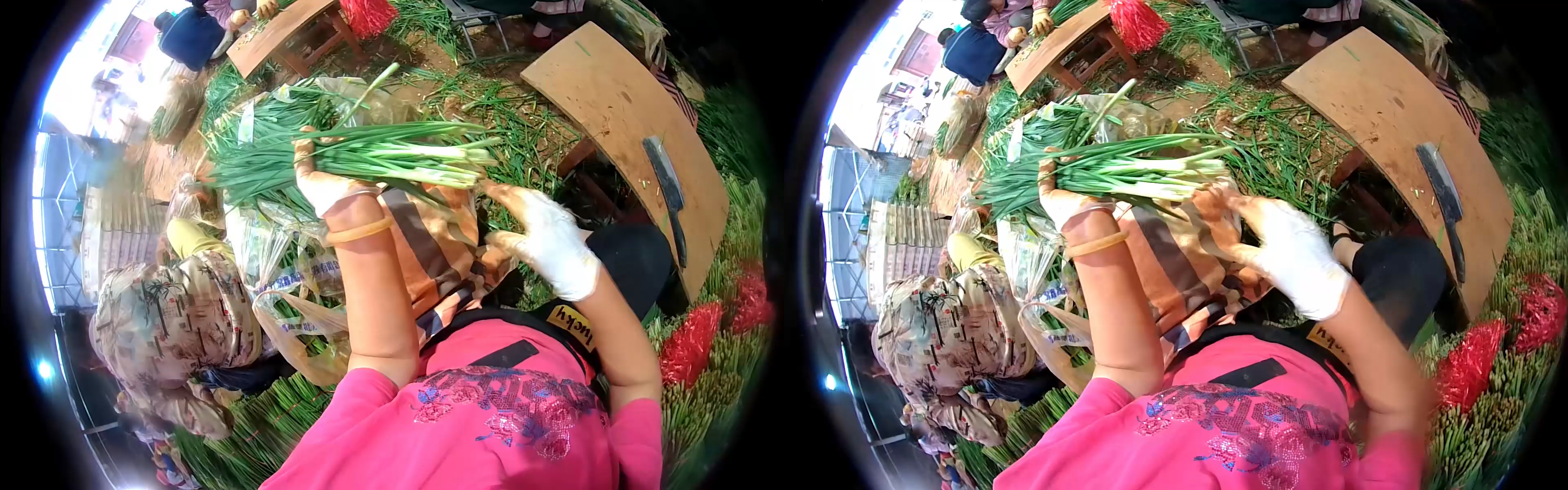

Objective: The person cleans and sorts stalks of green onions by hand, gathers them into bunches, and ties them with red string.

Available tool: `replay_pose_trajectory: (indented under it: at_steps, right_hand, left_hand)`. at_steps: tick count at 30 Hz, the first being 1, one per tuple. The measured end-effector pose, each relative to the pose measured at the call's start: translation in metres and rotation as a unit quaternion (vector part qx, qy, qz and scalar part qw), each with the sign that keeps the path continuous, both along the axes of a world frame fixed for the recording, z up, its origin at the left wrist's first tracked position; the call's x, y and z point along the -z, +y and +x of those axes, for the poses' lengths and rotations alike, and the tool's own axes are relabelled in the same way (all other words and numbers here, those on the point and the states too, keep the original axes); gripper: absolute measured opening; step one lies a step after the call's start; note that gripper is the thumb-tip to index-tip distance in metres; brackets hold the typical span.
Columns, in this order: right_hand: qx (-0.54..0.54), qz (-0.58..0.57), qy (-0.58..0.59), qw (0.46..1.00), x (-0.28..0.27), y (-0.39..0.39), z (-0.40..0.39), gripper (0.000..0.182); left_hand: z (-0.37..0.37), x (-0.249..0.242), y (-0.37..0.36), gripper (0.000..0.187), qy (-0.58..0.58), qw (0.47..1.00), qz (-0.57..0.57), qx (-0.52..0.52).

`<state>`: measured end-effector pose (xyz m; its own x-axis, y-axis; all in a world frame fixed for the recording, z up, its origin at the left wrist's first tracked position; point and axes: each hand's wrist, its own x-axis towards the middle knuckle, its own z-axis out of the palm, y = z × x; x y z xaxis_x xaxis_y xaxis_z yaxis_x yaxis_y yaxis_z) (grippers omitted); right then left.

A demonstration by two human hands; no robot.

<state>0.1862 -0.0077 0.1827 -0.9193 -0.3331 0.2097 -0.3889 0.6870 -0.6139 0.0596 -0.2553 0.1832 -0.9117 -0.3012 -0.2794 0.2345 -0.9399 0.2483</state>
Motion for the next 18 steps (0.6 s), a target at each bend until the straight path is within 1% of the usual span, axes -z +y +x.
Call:
replay_pose_trajectory:
  at_steps: [1,2,3,4,5,6,7,9,10,11,12,13,14,15,16,17,18]
  right_hand:
    - [-0.01,0.011,-0.004,1.0,0.01,-0.012,-0.006,0.055]
    - [-0.071,-0.117,-0.018,0.99,-0.001,-0.029,-0.016,0.052]
    - [-0.052,-0.183,-0.05,0.98,0.016,-0.046,-0.019,0.045]
    - [-0.032,-0.251,-0.078,0.964,0.033,-0.062,-0.022,0.038]
    - [-0.032,-0.233,-0.131,0.963,0.031,-0.064,-0.022,0.035]
    - [-0.032,-0.212,-0.182,0.96,0.03,-0.066,-0.021,0.032]
    - [-0.049,-0.167,-0.152,0.973,0.033,-0.056,-0.012,0.03]
    - [-0.078,-0.078,-0.084,0.99,0.039,-0.035,0.005,0.027]
    - [-0.058,0.011,-0.001,0.998,0.073,-0.019,0.007,0.025]
    - [-0.069,0.109,-0.137,0.982,0.05,0.004,0.003,0.02]
    - [-0.049,0.308,-0.128,0.941,0.081,0.034,-0.002,0.018]
    - [-0.043,0.436,-0.205,0.875,0.114,0.071,-0.006,0.018]
    - [0.028,0.458,-0.209,0.863,0.113,0.087,-0.01,0.022]
    - [0.098,0.479,-0.213,0.846,0.101,0.098,-0.012,0.028]
    - [0.108,0.381,-0.13,0.909,0.068,0.092,-0.013,0.034]
    - [0.115,0.275,-0.045,0.954,0.033,0.077,-0.015,0.042]
    - [0.085,0.18,0.011,0.98,0.014,0.062,-0.019,0.049]
  left_hand:
    - [0.002,-0.001,0.011,0.016,-0.02,1.0,-0.005,0.002]
    - [0.007,-0.002,0.022,0.013,-0.006,0.999,-0.028,0.023]
    - [0.006,0.008,0.025,0.01,0.042,0.998,-0.035,0.038]
    - [0.011,0.001,0.034,0.01,0.029,0.998,-0.037,0.037]
    - [0.016,-0.006,0.041,0.01,0.016,0.998,-0.039,0.035]
    - [0.016,-0.003,0.036,0.01,0.04,0.997,-0.057,0.044]
    - [0.018,-0.004,0.026,0.01,0.084,0.992,-0.022,0.09]
    - [0.016,-0.002,0.0,0.012,0.094,0.99,-0.013,0.099]
    - [0.015,-0.003,-0.012,0.015,0.107,0.989,0.021,0.096]
    - [0.016,-0.002,-0.029,0.016,0.126,0.986,0.016,0.108]
    - [0.014,-0.001,-0.043,0.016,0.15,0.98,0.054,0.12]
    - [0.013,0.0,-0.052,0.015,0.173,0.971,0.094,0.132]
    - [0.015,0.003,-0.055,0.014,0.176,0.979,0.032,0.101]
    - [0.019,0.001,-0.057,0.014,0.232,0.945,0.072,0.219]
    - [0.018,0.003,-0.057,0.013,0.237,0.937,0.092,0.239]
    - [0.018,0.004,-0.055,0.013,0.241,0.928,0.112,0.26]
    - [0.021,0.003,-0.048,0.013,0.209,0.935,0.145,0.246]
